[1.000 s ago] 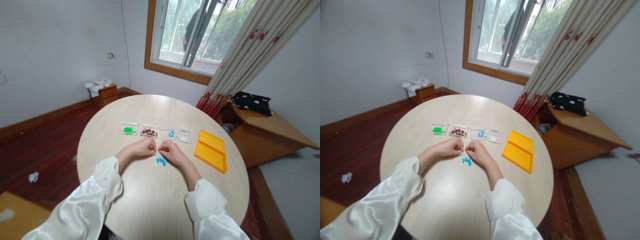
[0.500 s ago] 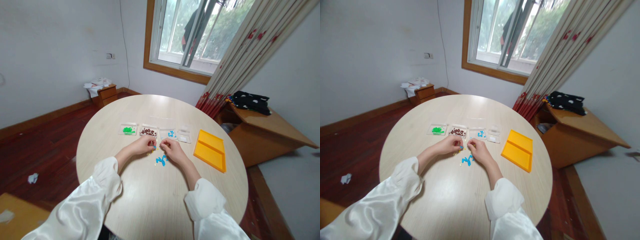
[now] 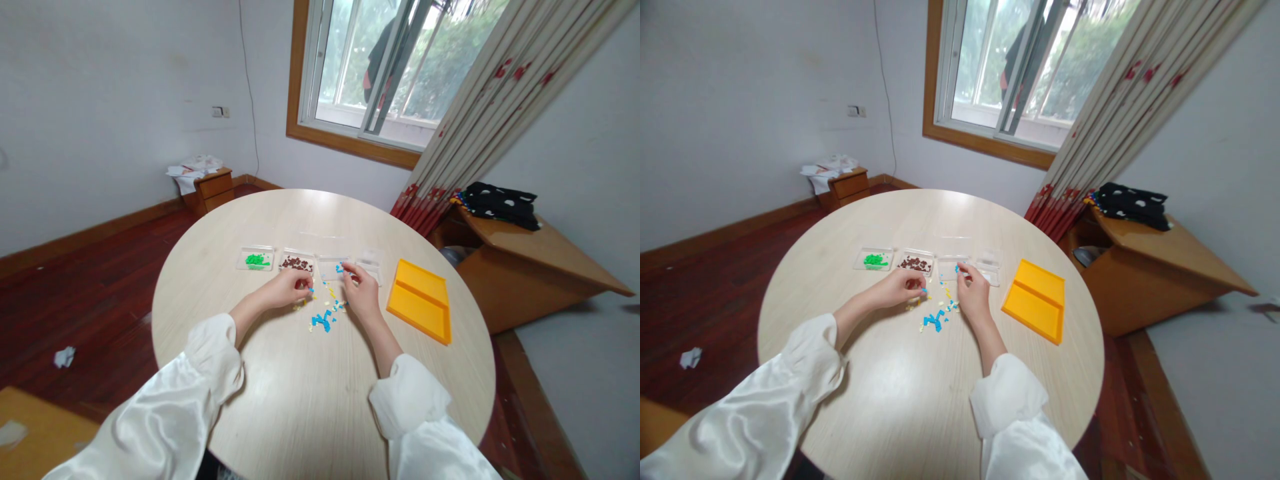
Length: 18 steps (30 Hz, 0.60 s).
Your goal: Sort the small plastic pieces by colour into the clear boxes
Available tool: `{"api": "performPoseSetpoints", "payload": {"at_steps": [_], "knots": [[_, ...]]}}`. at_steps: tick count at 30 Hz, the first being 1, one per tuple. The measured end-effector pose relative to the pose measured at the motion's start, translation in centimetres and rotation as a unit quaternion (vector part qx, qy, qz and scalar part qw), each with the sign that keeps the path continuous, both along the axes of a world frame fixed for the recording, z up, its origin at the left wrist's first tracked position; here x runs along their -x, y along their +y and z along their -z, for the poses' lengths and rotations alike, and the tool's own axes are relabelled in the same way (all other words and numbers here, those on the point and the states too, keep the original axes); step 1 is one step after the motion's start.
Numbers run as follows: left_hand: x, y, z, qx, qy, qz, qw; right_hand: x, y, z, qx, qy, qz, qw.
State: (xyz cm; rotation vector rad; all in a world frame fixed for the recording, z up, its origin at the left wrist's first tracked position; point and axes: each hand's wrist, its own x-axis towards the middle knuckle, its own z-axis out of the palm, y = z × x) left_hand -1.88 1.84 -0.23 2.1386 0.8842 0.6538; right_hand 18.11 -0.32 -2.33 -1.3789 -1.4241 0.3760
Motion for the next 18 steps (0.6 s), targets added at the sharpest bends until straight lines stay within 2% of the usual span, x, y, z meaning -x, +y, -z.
{"api": "performPoseSetpoints", "payload": {"at_steps": [6,13,18], "knots": [[-0.1,0.0,-0.2,-0.003,-0.014,-0.015,1.000,0.0,0.0,0.1,0.003,0.008,-0.007,1.000],[-0.4,0.0,0.0,-0.060,-0.037,-0.052,0.996,1.9,-1.2,-0.9,0.054,-0.029,-0.142,0.988],[-0.6,0.0,0.0,-0.090,-0.043,-0.072,0.992,2.7,-1.6,-1.0,0.072,-0.042,-0.186,0.979]]}}
